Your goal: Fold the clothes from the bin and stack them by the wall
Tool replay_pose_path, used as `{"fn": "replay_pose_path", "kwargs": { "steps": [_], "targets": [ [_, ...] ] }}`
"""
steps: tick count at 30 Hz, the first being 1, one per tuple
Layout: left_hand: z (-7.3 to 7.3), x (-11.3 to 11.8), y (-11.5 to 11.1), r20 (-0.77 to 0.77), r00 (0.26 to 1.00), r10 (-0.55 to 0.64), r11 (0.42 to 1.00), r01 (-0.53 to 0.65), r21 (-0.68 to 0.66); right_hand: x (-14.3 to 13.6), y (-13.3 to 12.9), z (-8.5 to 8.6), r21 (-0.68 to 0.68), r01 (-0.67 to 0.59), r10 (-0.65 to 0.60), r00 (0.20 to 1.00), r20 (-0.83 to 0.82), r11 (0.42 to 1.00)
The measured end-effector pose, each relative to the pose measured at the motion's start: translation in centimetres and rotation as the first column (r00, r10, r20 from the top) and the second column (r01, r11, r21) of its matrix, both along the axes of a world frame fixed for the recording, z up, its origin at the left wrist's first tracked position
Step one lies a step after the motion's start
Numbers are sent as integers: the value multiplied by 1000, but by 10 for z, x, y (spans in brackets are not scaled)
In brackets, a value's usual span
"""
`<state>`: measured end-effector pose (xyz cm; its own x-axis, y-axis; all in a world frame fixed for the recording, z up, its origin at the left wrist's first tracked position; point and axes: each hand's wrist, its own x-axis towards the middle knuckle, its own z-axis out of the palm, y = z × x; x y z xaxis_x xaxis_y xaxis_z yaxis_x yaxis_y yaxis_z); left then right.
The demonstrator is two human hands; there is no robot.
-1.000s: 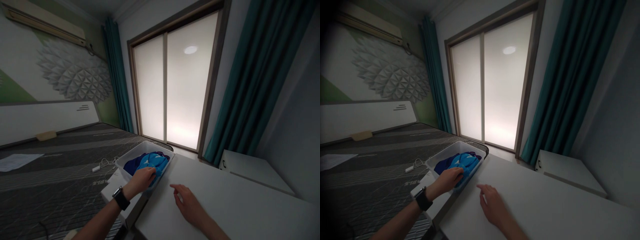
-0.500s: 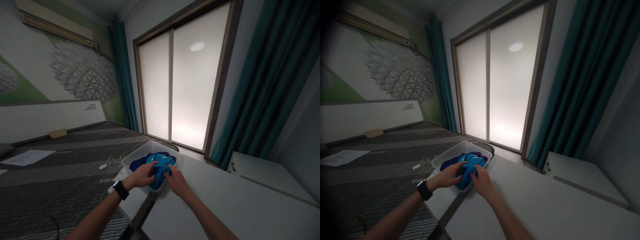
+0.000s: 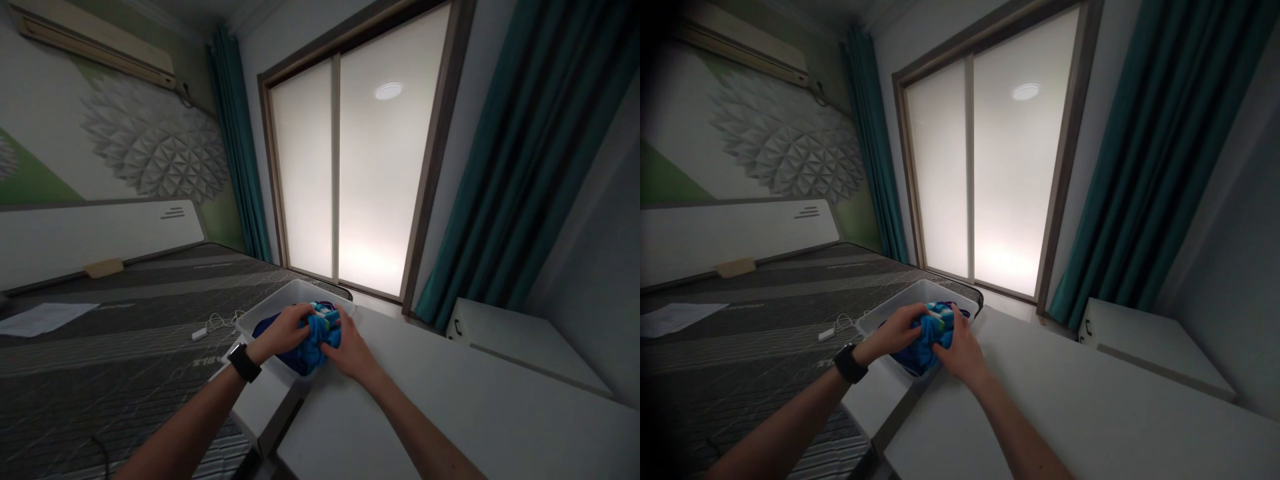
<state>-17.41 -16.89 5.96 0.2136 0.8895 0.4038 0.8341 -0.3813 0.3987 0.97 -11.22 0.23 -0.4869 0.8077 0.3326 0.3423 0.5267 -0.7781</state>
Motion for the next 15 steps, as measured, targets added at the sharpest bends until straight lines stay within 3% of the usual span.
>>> {"fn": "replay_pose_path", "kwargs": {
  "steps": [4, 7, 11, 15],
  "targets": [
    [23, 26, -15, 21, 985, -173, 984, 173, -32, -1, -1, 9, 129, -232, 239, 970, -45, 964],
    [27, 32, -23, 47, 984, -172, 985, 173, -10, 5, 1, 17, 164, -212, 229, 969, -92, 964],
    [15, 20, -25, 96, 994, -45, 999, 46, -13, 20, 2, 30, 194, -74, 116, 969, -218, 978],
    [-15, 7, -10, 71, 997, -17, 974, 32, -223, 37, -7, 50, 227, -185, 240, 940, -244, 956]
  ]
}}
